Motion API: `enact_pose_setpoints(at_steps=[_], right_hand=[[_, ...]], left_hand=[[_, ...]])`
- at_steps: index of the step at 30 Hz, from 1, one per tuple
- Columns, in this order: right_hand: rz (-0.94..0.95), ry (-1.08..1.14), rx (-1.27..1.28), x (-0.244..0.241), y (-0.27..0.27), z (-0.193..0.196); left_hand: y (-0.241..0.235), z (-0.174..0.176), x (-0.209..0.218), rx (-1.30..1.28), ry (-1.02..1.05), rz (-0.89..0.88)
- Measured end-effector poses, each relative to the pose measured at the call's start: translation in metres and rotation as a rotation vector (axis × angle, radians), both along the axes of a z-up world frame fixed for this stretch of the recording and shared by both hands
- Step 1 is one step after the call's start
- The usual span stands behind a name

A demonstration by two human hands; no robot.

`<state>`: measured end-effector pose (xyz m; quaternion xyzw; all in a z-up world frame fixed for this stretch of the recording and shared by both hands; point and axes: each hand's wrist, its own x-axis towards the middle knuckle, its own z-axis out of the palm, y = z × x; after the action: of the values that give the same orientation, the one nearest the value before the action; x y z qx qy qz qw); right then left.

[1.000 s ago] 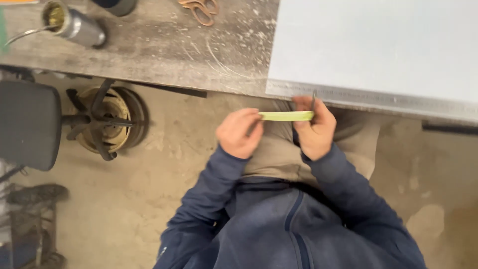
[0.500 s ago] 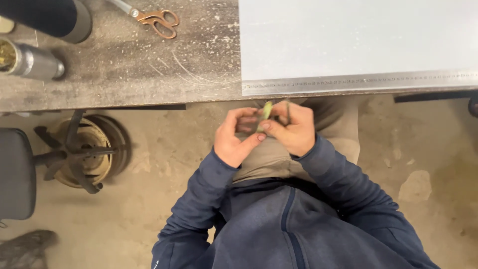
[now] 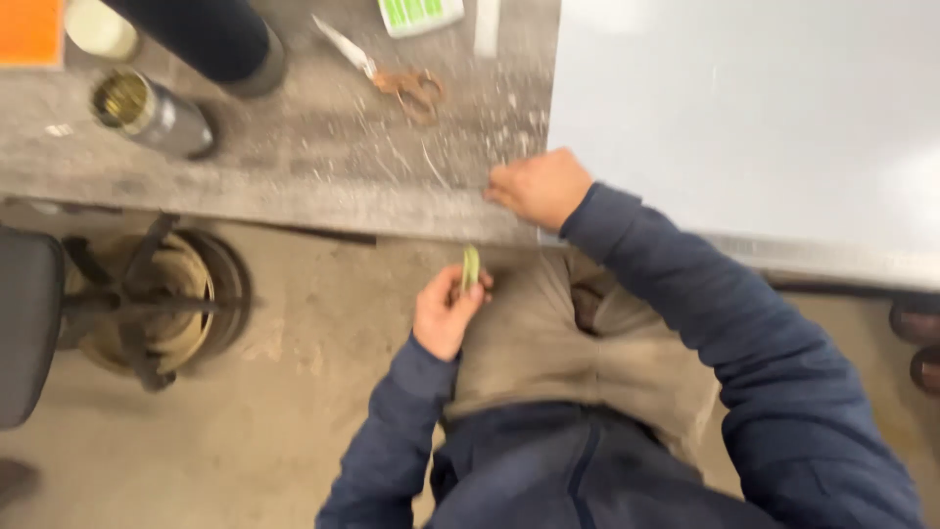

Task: Measuring and marking specific dimensions on a large grey sheet using a metal ruler and a marking scribe.

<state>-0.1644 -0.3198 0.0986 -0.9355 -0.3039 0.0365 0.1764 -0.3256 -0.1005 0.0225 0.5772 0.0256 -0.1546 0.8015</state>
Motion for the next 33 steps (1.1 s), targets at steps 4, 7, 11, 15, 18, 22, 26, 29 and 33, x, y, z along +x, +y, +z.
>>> enact_pose_setpoints(at_steps=[4,7,11,15,18,22,26,29,33], right_hand=[[0.086,-0.068,-0.069,0.053,0.009,0.002],[-0.103,-0.02,-0.135,0.108,-0.003,-0.001],[-0.042,-0.289,0.044,0.162,-0.004,-0.044],[0.062,-0.297,-0.189,0.159,0.01,-0.06],[0.161,-0.076,-0.14,0.129,0.018,-0.033],[0.364,-0.093,-0.036,0.123,0.021,-0.007],[0.429,-0.122,-0.012,0.147,0.026,-0.003],[0.461,-0.045,-0.127,0.158,0.034,0.002],[0.529,-0.015,-0.257,0.166,0.044,0.006]], left_hand=[[0.024,-0.007,0.003,0.081,-0.018,0.019],[0.028,-0.024,0.002,0.084,0.079,-0.018],[0.025,-0.034,0.015,0.045,0.125,-0.024],[0.033,-0.029,0.032,0.098,0.036,-0.017],[0.038,-0.045,0.032,0.081,0.071,0.045],[0.046,-0.052,0.038,0.03,0.09,0.094],[0.053,-0.04,0.037,0.071,0.048,0.105],[0.056,-0.048,0.03,0.039,0.087,0.119],[0.059,-0.062,0.022,0.1,0.085,0.169]])
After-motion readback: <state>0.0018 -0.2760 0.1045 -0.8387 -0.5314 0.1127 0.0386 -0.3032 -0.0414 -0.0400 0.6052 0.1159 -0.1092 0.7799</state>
